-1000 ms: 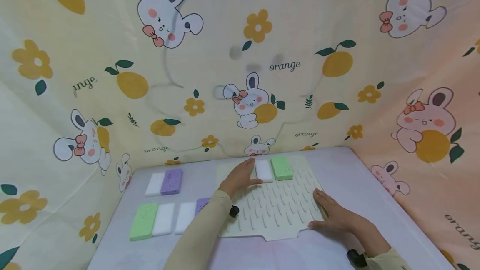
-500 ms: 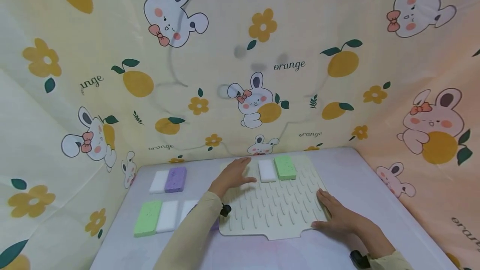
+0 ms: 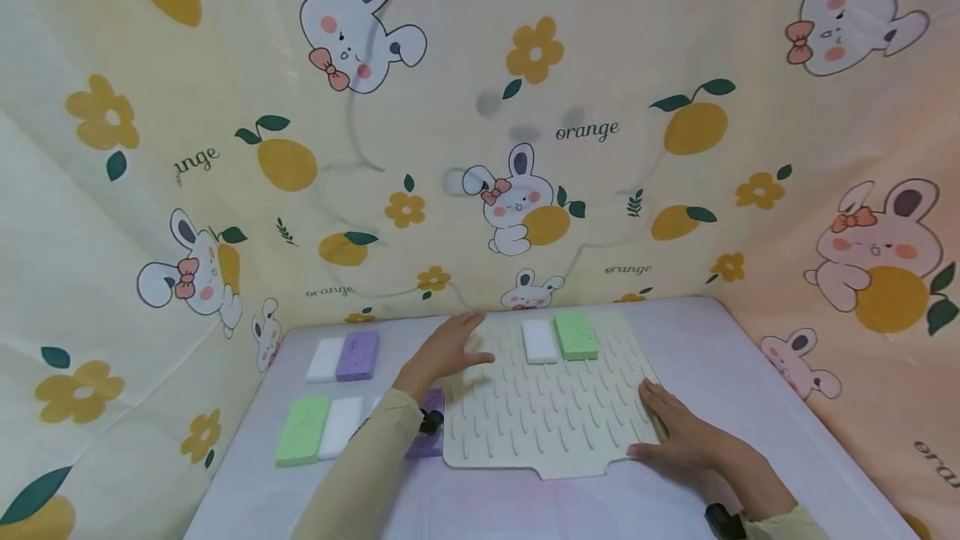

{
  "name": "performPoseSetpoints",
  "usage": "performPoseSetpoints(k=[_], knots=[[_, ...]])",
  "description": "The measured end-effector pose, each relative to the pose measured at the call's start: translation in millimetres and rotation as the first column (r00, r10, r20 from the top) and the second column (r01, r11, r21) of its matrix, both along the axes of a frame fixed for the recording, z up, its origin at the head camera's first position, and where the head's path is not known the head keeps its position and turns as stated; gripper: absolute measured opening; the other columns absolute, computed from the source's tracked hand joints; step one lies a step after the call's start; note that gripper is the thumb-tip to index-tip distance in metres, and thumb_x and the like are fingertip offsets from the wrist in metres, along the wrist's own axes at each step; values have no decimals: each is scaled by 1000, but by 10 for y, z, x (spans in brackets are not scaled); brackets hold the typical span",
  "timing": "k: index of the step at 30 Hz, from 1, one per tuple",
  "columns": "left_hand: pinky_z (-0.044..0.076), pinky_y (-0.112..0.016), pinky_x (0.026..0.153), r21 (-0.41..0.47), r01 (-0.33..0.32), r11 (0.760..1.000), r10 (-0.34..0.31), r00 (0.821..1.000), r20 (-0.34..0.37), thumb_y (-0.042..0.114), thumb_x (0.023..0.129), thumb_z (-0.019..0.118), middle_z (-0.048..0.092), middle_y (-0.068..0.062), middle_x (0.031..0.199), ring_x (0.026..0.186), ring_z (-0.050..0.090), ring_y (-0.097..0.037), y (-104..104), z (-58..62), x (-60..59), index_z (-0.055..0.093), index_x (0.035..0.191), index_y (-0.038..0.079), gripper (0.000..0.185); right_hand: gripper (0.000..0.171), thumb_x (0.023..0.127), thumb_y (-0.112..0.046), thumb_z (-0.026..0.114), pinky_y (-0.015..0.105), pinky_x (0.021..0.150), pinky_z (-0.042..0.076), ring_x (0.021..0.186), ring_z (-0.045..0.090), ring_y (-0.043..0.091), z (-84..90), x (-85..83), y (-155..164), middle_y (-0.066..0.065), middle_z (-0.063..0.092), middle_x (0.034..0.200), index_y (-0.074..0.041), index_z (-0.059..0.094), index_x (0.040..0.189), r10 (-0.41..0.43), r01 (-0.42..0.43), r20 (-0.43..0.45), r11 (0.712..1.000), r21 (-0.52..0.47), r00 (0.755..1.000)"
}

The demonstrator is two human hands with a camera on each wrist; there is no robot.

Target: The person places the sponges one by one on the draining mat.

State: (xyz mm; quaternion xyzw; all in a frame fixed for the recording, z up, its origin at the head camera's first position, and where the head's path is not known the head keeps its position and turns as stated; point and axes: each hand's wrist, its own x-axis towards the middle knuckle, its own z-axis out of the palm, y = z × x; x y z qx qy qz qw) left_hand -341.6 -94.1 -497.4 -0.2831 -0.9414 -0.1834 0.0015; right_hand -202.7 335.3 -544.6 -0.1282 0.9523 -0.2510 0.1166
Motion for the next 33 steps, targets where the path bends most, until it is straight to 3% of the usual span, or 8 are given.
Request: performPoseSetpoints(k=[13, 23, 33], knots=[[31, -53, 130, 4, -46, 999, 46, 999, 6, 48, 95, 81, 40, -16, 170, 156, 37, -40, -429, -58, 101, 40, 165, 4, 92, 125, 85, -61, 85, 81, 119, 26, 156, 13, 62, -9, -17, -6, 34, 13, 173, 8, 20, 167, -7, 7, 10, 1000, 9, 1000], [30, -53, 131, -9, -125, 992, 126, 991, 55, 48, 97, 79, 36, -12, 173, 159, 34, -37, -733, -109, 173, 37, 167, 8, 91, 128, 83, -64, 85, 81, 119, 26, 156, 13, 61, -12, -18, -30, 34, 13, 173, 6, 20, 168, -32, 31, 16, 999, 38, 999], [30, -59, 129, 65, -180, 981, 176, 982, 67, 42, 98, 79, 38, -21, 170, 157, 34, -45, -1128, -34, 213, 39, 165, 1, 88, 123, 83, -65, 84, 81, 117, 29, 155, 16, 61, -9, -16, -34, 34, 17, 172, 3, 26, 167, -2, 3, -16, 998, 55, 1000]])
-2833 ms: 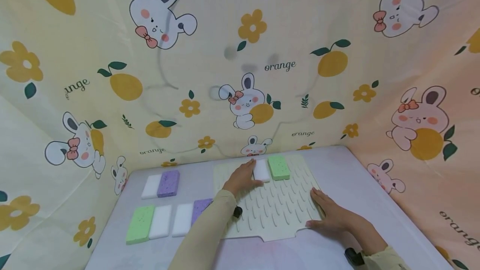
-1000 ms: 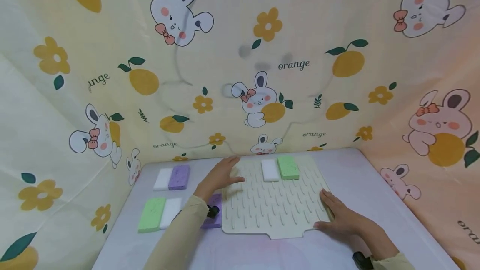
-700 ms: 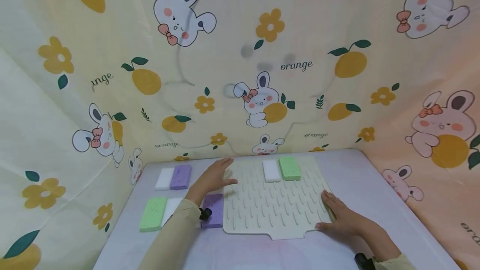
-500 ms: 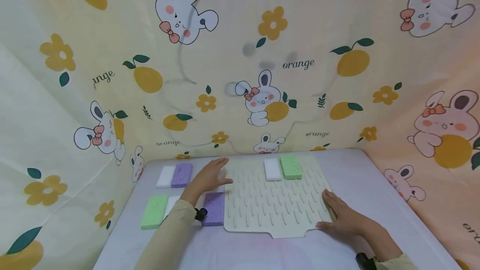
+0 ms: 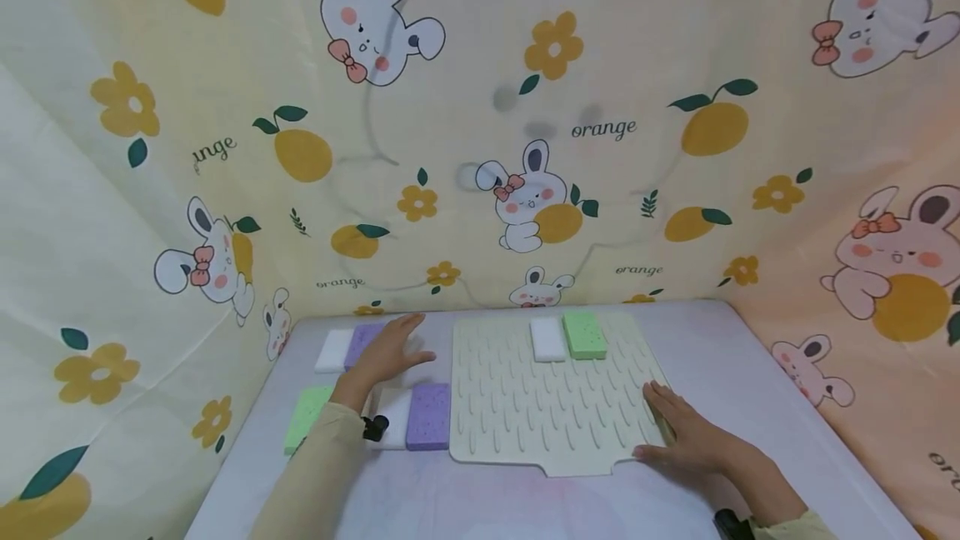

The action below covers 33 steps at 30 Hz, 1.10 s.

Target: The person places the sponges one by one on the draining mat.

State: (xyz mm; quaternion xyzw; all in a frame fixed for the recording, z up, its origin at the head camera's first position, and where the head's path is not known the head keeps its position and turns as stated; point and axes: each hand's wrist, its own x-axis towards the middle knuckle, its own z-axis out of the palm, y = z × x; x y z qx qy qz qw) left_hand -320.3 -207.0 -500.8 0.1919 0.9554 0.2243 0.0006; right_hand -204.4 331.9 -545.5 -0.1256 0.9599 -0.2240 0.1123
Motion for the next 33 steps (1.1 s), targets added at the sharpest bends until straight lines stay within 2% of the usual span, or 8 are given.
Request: performPoseSetpoints(k=[5, 13, 18, 27, 33], knots=[[29, -62, 129, 5, -31, 1000, 31, 999, 28, 42, 99, 79, 36, -23, 170, 157, 32, -47, -220, 20, 6, 37, 165, -1, 89, 120, 84, -63, 84, 81, 118, 27, 152, 17, 67, 36, -5, -4, 37, 20, 170, 8, 29, 165, 30, -30, -33, 1000, 6, 999], [28, -64, 129, 5, -52, 999, 52, 999, 3, 41, 99, 79, 36, -26, 169, 156, 31, -50, -533, -70, -11, 37, 164, -4, 89, 121, 84, -61, 85, 83, 117, 26, 150, 15, 70, 62, -25, -23, 38, 18, 170, 9, 27, 165, 23, -23, 6, 1000, 5, 1000], [25, -64, 130, 24, -62, 998, 61, 997, 38, 41, 99, 79, 33, -25, 171, 158, 28, -50, -680, -78, 19, 35, 165, -2, 90, 122, 84, -61, 85, 84, 116, 26, 149, 14, 71, 66, -21, -25, 39, 18, 170, 9, 27, 165, 25, -25, 6, 1000, 1, 1000], [26, -69, 127, 62, -21, 998, 20, 1000, 22, 34, 97, 82, 34, -31, 168, 154, 30, -56, -919, -106, 15, 35, 163, -6, 91, 120, 84, -60, 86, 85, 114, 27, 148, 15, 72, 62, 0, -13, 39, 18, 169, 9, 29, 164, 27, -27, -6, 1000, -6, 1000], [27, -70, 126, 18, -16, 1000, 15, 999, 44, 31, 91, 88, 34, -33, 167, 153, 30, -58, -1042, -115, 13, 34, 163, -8, 98, 120, 84, -60, 85, 85, 114, 27, 148, 14, 73, 55, -4, -17, 39, 18, 169, 8, 29, 164, 26, -26, -6, 1000, -9, 1000]])
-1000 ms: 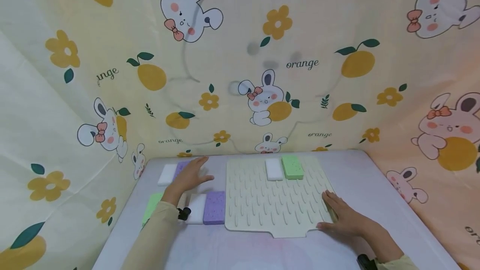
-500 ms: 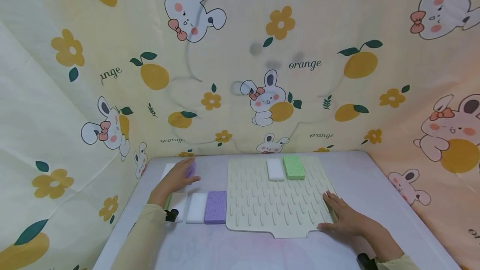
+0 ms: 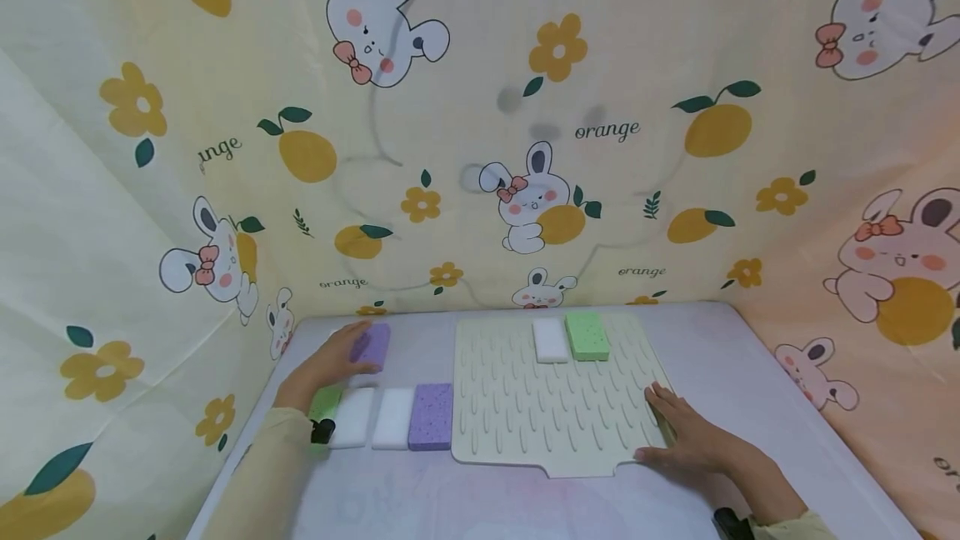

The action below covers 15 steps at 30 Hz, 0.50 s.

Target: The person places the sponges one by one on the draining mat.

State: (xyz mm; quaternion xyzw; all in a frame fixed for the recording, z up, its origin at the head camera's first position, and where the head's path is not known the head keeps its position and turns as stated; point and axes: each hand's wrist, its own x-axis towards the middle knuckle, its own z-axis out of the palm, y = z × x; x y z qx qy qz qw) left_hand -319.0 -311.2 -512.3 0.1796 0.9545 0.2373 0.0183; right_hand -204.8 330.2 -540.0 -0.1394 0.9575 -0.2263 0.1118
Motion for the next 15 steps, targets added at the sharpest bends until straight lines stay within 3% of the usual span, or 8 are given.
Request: performPoseSetpoints(k=[15], knots=[[24, -70, 127, -66, -4, 998, 8, 998, 55, 33, 86, 92, 32, -38, 165, 152, 29, -60, -187, -17, -105, 31, 161, -13, 107, 120, 84, -61, 85, 84, 116, 25, 149, 14, 71, 5, 7, -6, 38, 17, 170, 8, 29, 164, -9, 9, 6, 1000, -1, 1000]])
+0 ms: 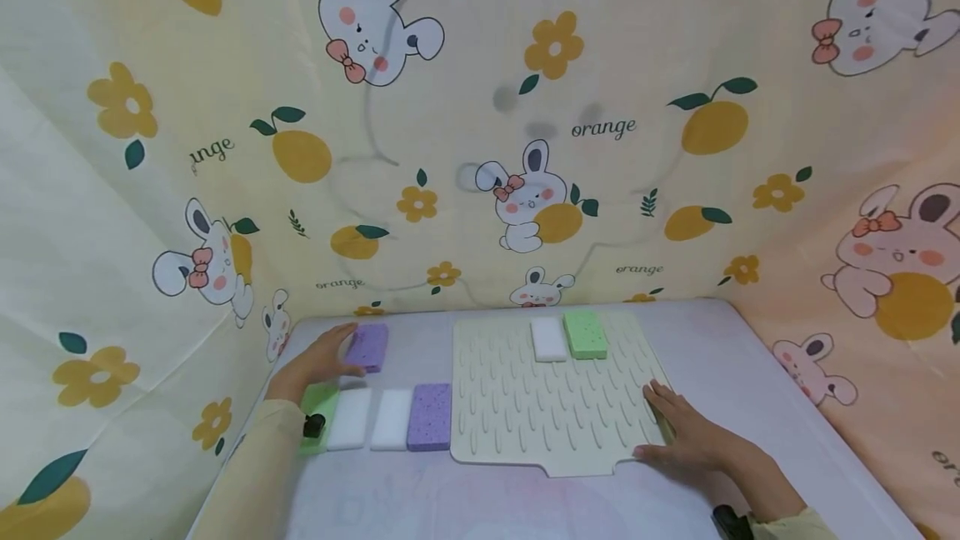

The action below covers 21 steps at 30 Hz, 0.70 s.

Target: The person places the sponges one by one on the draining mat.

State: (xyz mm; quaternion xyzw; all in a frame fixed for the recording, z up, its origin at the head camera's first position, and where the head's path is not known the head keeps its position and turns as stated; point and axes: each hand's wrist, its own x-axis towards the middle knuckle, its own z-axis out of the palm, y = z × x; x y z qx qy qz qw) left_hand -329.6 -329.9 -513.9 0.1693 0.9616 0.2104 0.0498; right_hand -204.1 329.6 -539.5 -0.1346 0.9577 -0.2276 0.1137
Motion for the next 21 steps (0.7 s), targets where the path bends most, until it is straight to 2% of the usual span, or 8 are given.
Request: performPoseSetpoints(k=[9, 17, 21], knots=[[23, -69, 128, 7, -38, 999, 37, 997, 62, 33, 84, 94, 30, -38, 166, 153, 27, -59, -17, -35, -60, 29, 162, -13, 111, 120, 84, -62, 85, 83, 117, 25, 150, 14, 70, -34, -8, 21, 37, 18, 170, 8, 29, 164, 4, -4, -11, 1000, 1, 1000], [24, -69, 127, -22, -34, 999, 36, 997, 62, 34, 83, 95, 30, -39, 165, 152, 28, -60, -20, -51, -119, 29, 161, -15, 113, 120, 84, -62, 84, 84, 117, 26, 151, 14, 70, -8, -18, 16, 36, 18, 171, 7, 29, 165, -11, 11, 1, 1000, 11, 1000], [23, -67, 129, -17, -50, 999, 51, 994, 93, 33, 83, 95, 29, -38, 166, 154, 26, -58, -11, -58, -146, 28, 162, -14, 114, 120, 85, -63, 84, 83, 118, 26, 151, 15, 69, -11, -21, 16, 35, 17, 171, 6, 29, 165, -9, 8, 7, 1000, 25, 1000]])
